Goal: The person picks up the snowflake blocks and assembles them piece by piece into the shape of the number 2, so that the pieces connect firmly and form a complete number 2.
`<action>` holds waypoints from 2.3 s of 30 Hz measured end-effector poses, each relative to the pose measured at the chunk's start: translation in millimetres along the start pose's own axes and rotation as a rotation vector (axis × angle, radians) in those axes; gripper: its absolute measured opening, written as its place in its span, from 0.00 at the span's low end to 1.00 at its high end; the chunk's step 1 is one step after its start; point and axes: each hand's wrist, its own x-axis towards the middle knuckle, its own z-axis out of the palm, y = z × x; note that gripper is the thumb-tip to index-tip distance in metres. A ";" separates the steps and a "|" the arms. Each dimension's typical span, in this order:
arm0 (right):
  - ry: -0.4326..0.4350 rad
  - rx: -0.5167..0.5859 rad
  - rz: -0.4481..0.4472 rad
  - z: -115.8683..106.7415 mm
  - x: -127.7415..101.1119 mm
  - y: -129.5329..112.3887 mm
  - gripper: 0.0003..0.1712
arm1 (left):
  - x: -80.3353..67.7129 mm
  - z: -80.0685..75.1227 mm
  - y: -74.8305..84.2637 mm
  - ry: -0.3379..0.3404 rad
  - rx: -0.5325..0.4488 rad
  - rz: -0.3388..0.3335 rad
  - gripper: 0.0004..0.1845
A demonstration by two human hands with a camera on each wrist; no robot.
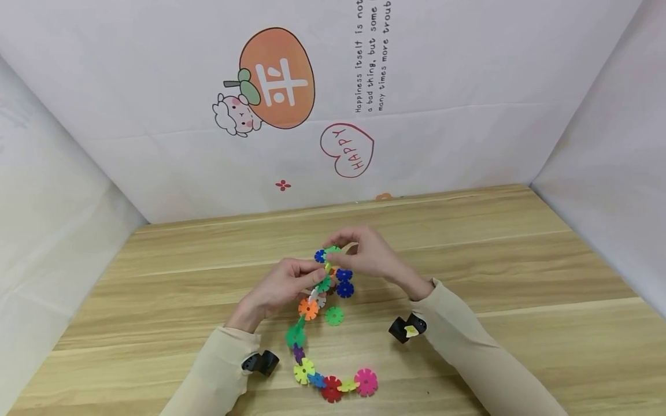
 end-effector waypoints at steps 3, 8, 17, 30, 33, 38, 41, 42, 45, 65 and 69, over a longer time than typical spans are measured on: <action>-0.073 -0.022 -0.053 -4.3 -0.4 1.0 0.14 | -0.7 -0.3 0.4 -0.016 0.043 -0.005 0.16; -0.172 -0.088 -0.161 -9.2 -1.1 0.1 0.10 | -1.3 0.1 1.0 -0.028 0.025 -0.017 0.14; -0.188 -0.129 -0.208 -12.8 -2.6 -1.9 0.02 | -2.8 -2.6 3.9 -0.087 -0.046 -0.034 0.13; -0.039 -0.135 -0.075 -25.5 -4.8 -5.7 0.03 | -17.4 -22.9 2.3 -0.346 0.221 -0.204 0.10; -0.009 -0.130 -0.058 -27.1 -5.1 -6.2 0.03 | -16.4 -19.7 -1.3 -0.367 0.221 -0.201 0.06; 0.027 -0.149 -0.064 -31.1 -4.9 -3.0 0.04 | -16.7 -20.0 0.2 -0.319 0.232 -0.203 0.06; 0.034 -0.148 -0.078 -34.0 -5.3 -2.2 0.03 | -19.5 -24.5 4.0 -0.275 0.231 -0.232 0.08; 0.034 -0.144 -0.079 -35.1 -5.5 -2.3 0.03 | -20.9 -26.7 5.3 -0.250 0.225 -0.250 0.11; 0.035 -0.126 -0.075 -39.1 -6.4 -3.2 0.02 | -24.2 -32.6 8.3 -0.186 0.197 -0.272 0.17; -0.133 -0.063 0.067 -47.0 -9.4 -4.1 0.14 | -33.7 -60.4 17.0 0.101 0.163 -0.197 0.15; -0.238 -0.058 0.051 -47.7 -11.5 -3.6 0.14 | -33.4 -60.1 19.8 0.153 0.172 -0.171 0.14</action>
